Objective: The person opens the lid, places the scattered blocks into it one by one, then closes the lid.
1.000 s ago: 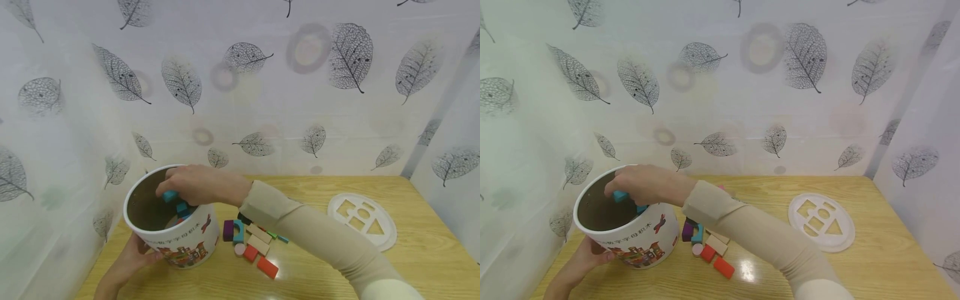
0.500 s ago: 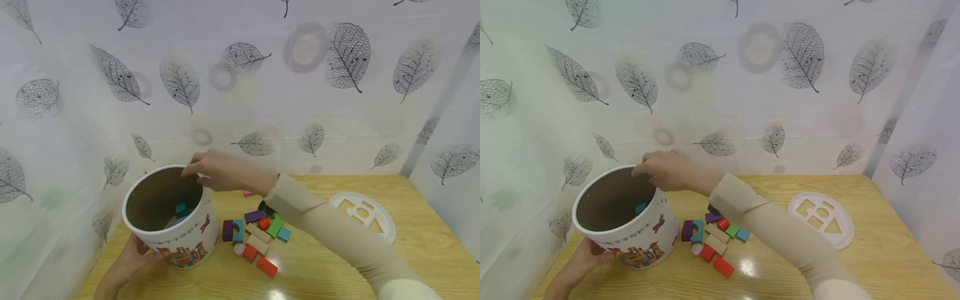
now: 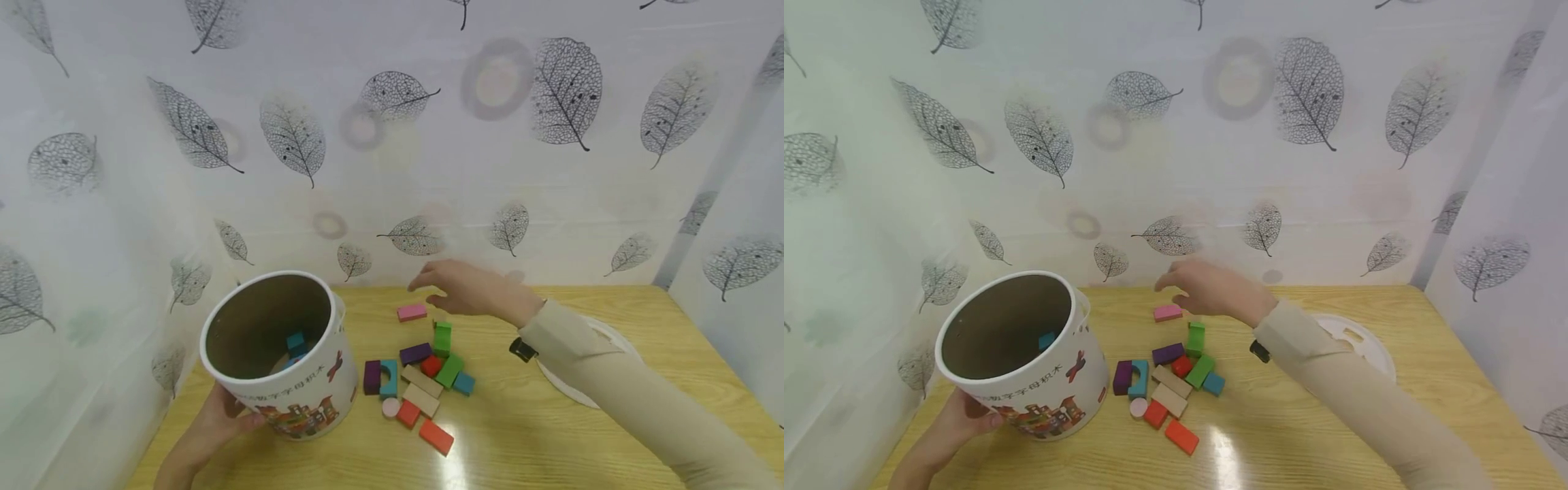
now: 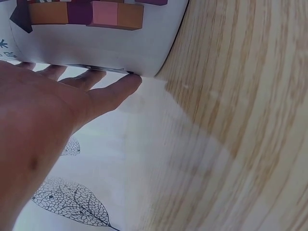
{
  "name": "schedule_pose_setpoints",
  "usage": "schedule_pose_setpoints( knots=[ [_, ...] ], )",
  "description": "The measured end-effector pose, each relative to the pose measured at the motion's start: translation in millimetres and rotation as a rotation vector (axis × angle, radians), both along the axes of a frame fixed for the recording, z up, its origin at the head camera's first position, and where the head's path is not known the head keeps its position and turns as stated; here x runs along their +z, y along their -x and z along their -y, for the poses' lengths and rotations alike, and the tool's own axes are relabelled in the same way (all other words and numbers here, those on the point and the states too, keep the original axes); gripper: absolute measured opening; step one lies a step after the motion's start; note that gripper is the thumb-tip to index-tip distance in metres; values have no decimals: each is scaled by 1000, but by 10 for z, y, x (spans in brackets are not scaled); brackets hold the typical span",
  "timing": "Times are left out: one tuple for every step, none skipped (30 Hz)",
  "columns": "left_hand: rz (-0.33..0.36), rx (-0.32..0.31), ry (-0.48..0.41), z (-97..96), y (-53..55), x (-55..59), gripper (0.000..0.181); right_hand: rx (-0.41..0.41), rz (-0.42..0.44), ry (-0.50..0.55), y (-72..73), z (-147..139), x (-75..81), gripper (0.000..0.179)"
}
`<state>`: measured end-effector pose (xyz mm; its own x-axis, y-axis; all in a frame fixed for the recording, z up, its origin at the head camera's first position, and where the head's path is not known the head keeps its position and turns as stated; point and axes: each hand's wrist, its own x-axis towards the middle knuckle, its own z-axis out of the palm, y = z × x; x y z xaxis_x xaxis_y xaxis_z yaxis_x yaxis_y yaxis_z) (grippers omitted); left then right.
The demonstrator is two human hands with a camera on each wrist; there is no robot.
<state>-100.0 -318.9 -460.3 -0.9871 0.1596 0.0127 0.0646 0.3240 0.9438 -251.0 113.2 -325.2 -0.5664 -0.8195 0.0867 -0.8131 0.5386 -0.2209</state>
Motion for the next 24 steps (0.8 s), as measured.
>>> schedule_pose_setpoints(
  knots=[
    [-1,3,1,2,-2,0,98,-3,17,-8,-6,-44,-86,31],
    [-1,5,1,3,-4,0,98,-4,26,-15,-8,-85,-178,31],
    [1,8,0,3,-7,-1,98,0,31,-23,-15,-121,-265,30],
    [0,10,1,3,-8,-2,98,-4,43,-33,-22,-153,-357,30],
    [-1,11,0,2,-8,-2,98,-3,53,-43,-24,-183,-450,30],
    [-4,12,3,1,-8,-3,98,2,65,-46,-27,-209,-540,30],
    [-6,11,4,0,-8,-2,98,5,75,-53,-32,-230,-621,30],
    [-4,12,4,-2,-7,0,98,11,74,-59,-37,-248,-695,31],
    [-5,13,5,-5,-6,2,98,17,72,-63,-40,-261,-762,31],
    [-4,16,11,-8,-8,3,98,11,79,-71,-44,-272,-828,32],
    [-2,18,16,-12,-10,4,99,7,80,-79,-50,-280,-880,33],
    [2,19,16,-16,-12,7,99,1,81,-86,-60,-286,-919,35],
    [5,22,21,-19,-12,9,99,-8,81,-93,-70,-288,-953,36],
    [9,24,22,-21,-13,12,99,-19,87,-99,-80,-289,-980,37],
    [10,24,21,-22,-12,13,100,-23,89,-101,-88,-286,-1001,38],
    [14,24,22,-22,-11,15,100,-33,100,-105,-96,-284,-1016,38],
    [15,24,17,-20,-10,15,100,-38,104,-104,-103,-281,-1028,39],
    [16,22,14,-19,-9,14,100,-38,103,-103,-109,-277,-1036,38],
    [17,22,13,-16,-8,13,100,-39,103,-102,-114,-274,-1042,38],
    [18,21,7,-14,-8,10,100,-40,98,-103,-117,-272,-1046,37],
    [18,19,6,-11,-7,6,100,-36,90,-103,-118,-271,-1053,36],
    [18,19,5,-10,-8,3,99,-39,89,-104,-119,-273,-1056,36],
    [15,19,6,-9,-8,-1,100,-35,84,-103,-120,-273,-1059,35],
    [13,18,6,-9,-9,-5,100,-33,81,-103,-120,-274,-1063,34]
  ],
)
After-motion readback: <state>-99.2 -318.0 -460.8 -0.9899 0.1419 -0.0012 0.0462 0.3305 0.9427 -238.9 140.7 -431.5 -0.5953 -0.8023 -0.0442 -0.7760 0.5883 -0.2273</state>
